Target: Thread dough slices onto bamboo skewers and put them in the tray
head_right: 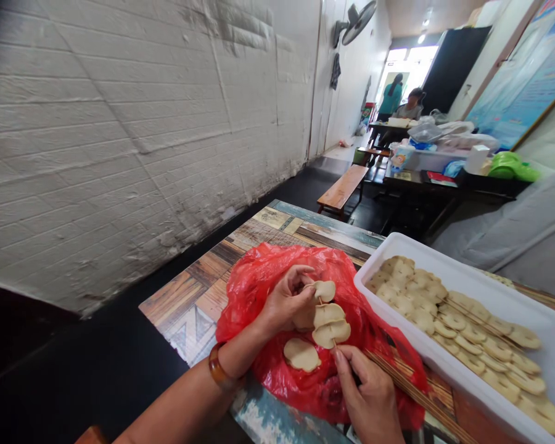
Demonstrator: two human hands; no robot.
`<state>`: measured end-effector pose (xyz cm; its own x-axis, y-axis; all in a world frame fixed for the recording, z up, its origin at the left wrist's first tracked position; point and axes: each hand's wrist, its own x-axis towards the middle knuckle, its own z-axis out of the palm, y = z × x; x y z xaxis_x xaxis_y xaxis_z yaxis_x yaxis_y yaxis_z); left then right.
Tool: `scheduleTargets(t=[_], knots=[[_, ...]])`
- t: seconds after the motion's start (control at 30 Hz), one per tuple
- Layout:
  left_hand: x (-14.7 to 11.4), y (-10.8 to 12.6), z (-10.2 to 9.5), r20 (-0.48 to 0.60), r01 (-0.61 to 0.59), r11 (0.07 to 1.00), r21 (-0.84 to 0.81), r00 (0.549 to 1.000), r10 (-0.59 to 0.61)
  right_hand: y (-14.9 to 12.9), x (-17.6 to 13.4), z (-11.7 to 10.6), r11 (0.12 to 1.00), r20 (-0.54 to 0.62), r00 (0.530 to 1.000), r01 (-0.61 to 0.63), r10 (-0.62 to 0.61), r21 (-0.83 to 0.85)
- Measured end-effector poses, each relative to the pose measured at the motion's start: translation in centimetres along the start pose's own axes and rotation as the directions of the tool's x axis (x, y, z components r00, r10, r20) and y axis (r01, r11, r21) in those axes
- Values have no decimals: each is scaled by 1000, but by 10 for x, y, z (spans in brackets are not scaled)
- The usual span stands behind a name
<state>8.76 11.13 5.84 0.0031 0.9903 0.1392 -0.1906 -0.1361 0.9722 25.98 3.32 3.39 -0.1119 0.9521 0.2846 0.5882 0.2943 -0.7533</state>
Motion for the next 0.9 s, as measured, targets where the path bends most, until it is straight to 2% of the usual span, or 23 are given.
scheduleTargets(t=[0.3, 0.47, 0.6, 0.7, 0.8, 0.9], knots=[[-1, -2, 1, -35, -29, 999, 43, 999, 31, -1, 0, 2, 998, -4, 1000, -19, 19, 61], [-3, 1, 1, -38, -115, 978, 173, 992, 124, -1, 0, 3, 999, -49, 999, -17, 19, 33], [-4, 3, 1, -14, -167, 952, 256, 984, 176, -1, 0, 2, 999, -8, 1000, -27, 27, 37], [-1, -1, 1, -50, -78, 985, 152, 995, 87, -2, 1, 0, 999, -7, 1000, -17, 17, 28], [1, -2, 0, -37, 34, 999, -10, 999, -34, -3, 1, 0, 1000, -21, 1000, -12, 12, 12], [2, -1, 0, -20, 71, 995, -75, 997, -72, -2, 2, 0, 1000, -26, 1000, -10, 10, 1]])
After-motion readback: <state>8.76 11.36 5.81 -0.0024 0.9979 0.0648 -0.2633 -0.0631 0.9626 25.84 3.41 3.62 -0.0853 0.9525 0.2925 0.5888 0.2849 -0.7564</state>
